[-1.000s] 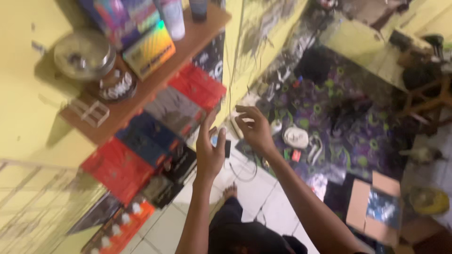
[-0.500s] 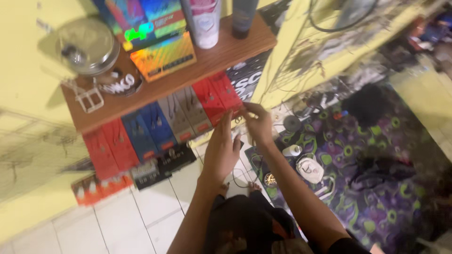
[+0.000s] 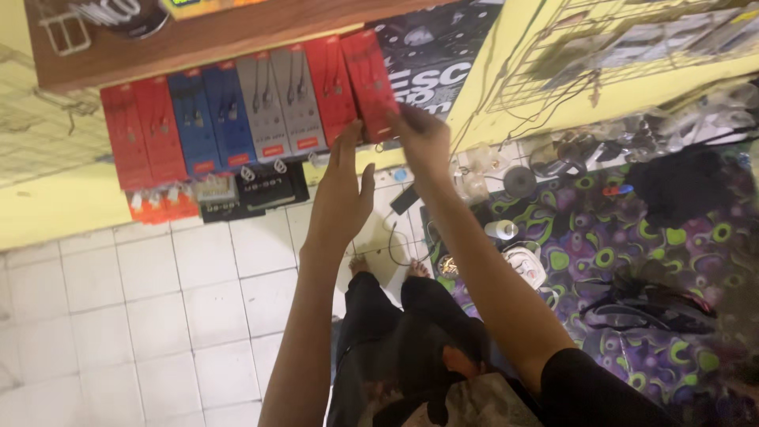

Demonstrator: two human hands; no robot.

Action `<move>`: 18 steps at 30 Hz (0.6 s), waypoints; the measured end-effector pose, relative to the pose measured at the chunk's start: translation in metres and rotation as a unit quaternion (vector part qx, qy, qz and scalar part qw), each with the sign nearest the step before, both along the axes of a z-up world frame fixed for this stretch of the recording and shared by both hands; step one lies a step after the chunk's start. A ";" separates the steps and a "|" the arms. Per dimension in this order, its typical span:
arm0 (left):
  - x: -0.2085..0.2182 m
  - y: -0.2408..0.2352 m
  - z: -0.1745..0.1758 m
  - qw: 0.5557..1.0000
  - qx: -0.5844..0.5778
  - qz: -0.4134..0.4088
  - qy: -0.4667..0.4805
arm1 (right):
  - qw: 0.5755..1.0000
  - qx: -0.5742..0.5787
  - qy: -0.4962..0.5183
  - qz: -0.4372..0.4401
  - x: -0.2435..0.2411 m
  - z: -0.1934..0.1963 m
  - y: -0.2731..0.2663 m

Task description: The person picks up packaged phone cases and accessories from a plastic chair and a table, then hangs them on wall-mounted wire grids. The person handles items one at a time, moving between the chair and the display wall to organize the merchandise.

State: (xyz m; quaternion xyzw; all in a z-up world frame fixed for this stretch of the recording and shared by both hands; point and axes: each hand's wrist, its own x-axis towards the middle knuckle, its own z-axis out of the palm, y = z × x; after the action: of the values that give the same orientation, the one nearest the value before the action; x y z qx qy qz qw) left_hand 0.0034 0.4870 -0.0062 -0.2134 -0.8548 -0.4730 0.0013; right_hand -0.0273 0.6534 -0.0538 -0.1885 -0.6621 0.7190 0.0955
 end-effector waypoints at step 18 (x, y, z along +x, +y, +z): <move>0.086 -0.069 0.072 0.997 0.061 0.041 -0.010 | 0.987 -0.012 0.053 0.154 0.111 0.103 -0.002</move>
State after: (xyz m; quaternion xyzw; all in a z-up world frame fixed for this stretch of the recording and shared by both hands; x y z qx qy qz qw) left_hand 0.0896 0.4177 0.0658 -0.1732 -0.8322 -0.5261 0.0246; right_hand 0.0833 0.6515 0.0493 -0.0466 -0.6682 0.7423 0.0163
